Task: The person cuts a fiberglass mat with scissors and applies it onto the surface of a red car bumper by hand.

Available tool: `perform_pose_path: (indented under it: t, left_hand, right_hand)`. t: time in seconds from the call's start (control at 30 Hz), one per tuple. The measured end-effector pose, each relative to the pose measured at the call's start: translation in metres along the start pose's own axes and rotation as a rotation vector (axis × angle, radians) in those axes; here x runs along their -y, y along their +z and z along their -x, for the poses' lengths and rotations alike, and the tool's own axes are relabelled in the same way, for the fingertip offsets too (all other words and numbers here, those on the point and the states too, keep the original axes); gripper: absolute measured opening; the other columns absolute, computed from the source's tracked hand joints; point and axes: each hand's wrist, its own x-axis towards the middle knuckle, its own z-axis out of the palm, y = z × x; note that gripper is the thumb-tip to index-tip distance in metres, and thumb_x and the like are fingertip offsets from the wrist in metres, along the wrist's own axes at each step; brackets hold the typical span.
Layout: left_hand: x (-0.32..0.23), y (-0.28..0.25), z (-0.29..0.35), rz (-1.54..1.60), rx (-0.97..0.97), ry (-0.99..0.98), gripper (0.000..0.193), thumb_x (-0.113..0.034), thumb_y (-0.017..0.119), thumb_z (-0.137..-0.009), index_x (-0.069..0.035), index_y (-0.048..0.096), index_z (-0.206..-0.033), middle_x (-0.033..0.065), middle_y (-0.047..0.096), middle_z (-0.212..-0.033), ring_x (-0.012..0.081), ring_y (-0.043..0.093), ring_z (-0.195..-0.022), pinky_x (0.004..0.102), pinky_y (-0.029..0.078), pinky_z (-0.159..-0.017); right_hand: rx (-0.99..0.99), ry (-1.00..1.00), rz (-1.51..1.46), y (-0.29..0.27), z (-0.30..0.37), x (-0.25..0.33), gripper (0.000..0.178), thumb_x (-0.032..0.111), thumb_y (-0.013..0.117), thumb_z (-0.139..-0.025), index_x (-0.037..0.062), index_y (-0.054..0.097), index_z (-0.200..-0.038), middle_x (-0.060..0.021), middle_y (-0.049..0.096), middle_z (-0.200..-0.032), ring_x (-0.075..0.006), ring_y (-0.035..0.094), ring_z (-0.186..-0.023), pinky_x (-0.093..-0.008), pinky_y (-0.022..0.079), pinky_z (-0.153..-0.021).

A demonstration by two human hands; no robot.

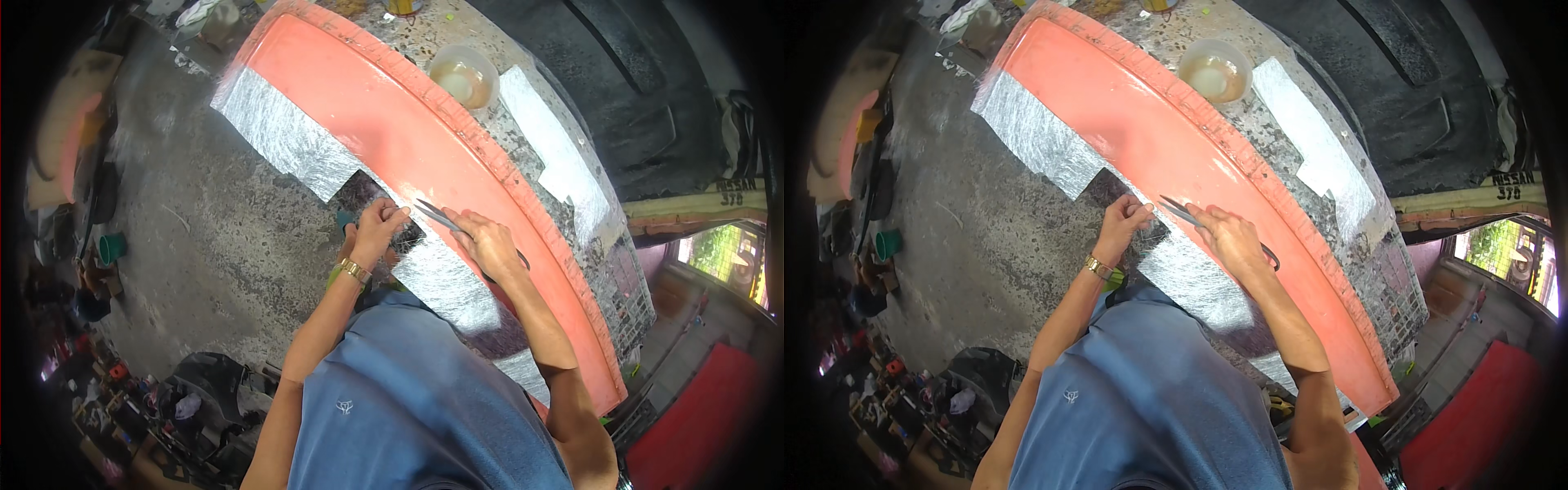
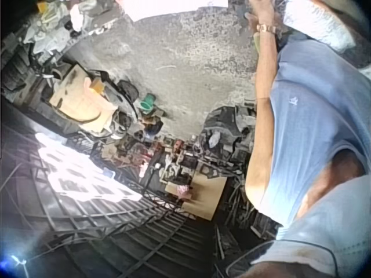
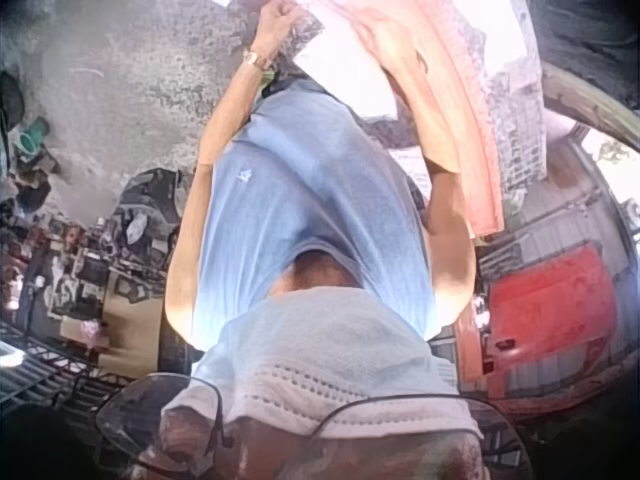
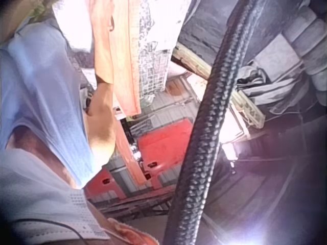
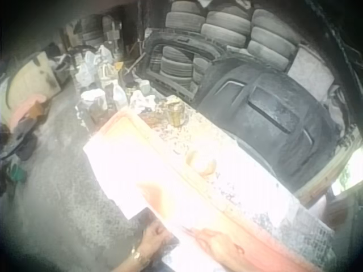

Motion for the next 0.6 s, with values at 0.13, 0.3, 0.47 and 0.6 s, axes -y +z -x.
perform_pose_path:
  t: [0.13,0.3,0.47,0.6]
  left_hand:
    - [0.0016,-0.0004,-0.0006,-0.005,0.004,0.007,0.025,-0.021,0.072,-0.089,-0.003,0.056,-0.094,0.0038,0.064,-0.085,0.0121,0.066,-0.082,0.0239,0.051,-0.069]
    - [0.0012,-0.0001,-0.0003,-0.01,-0.007,0.002,0.024,-0.021,0.072,-0.09,-0.003,0.056,-0.094,0.0039,0.064,-0.085,0.0121,0.066,-0.082,0.0237,0.051,-0.069]
    - [0.0019,0.0002,0.0001,0.006,-0.01,0.015,0.024,-0.021,0.072,-0.09,-0.003,0.056,-0.094,0.0039,0.064,-0.085,0.0118,0.066,-0.082,0.0234,0.052,-0.068]
    - [0.0062,-0.0016,-0.0015,-0.008,0.008,0.015,0.025,-0.022,0.072,-0.089,-0.003,0.056,-0.094,0.0036,0.064,-0.085,0.0117,0.066,-0.082,0.0234,0.053,-0.069]
  right_hand:
    - [-0.03,-0.017,0.006,0.0007,-0.0004,0.004,0.038,0.017,0.065,-0.087,0.0193,0.064,-0.125,-0.0067,0.066,-0.095,-0.0294,0.066,-0.081,-0.0417,0.055,-0.068]
    - [0.028,0.019,-0.077,-0.0023,-0.0033,0.0062,0.038,0.017,0.064,-0.088,0.0202,0.064,-0.126,-0.008,0.067,-0.099,-0.0301,0.066,-0.082,-0.0425,0.056,-0.069]
    - [0.03,-0.002,-0.052,0.0016,-0.0054,0.0032,0.04,0.018,0.064,-0.088,0.0213,0.063,-0.127,-0.0094,0.068,-0.103,-0.031,0.067,-0.085,-0.0427,0.056,-0.072]
    - [0.027,-0.006,-0.026,0.0015,-0.008,0.0045,0.04,0.018,0.064,-0.087,0.0214,0.063,-0.127,-0.0096,0.068,-0.105,-0.0311,0.068,-0.087,-0.043,0.057,-0.073]
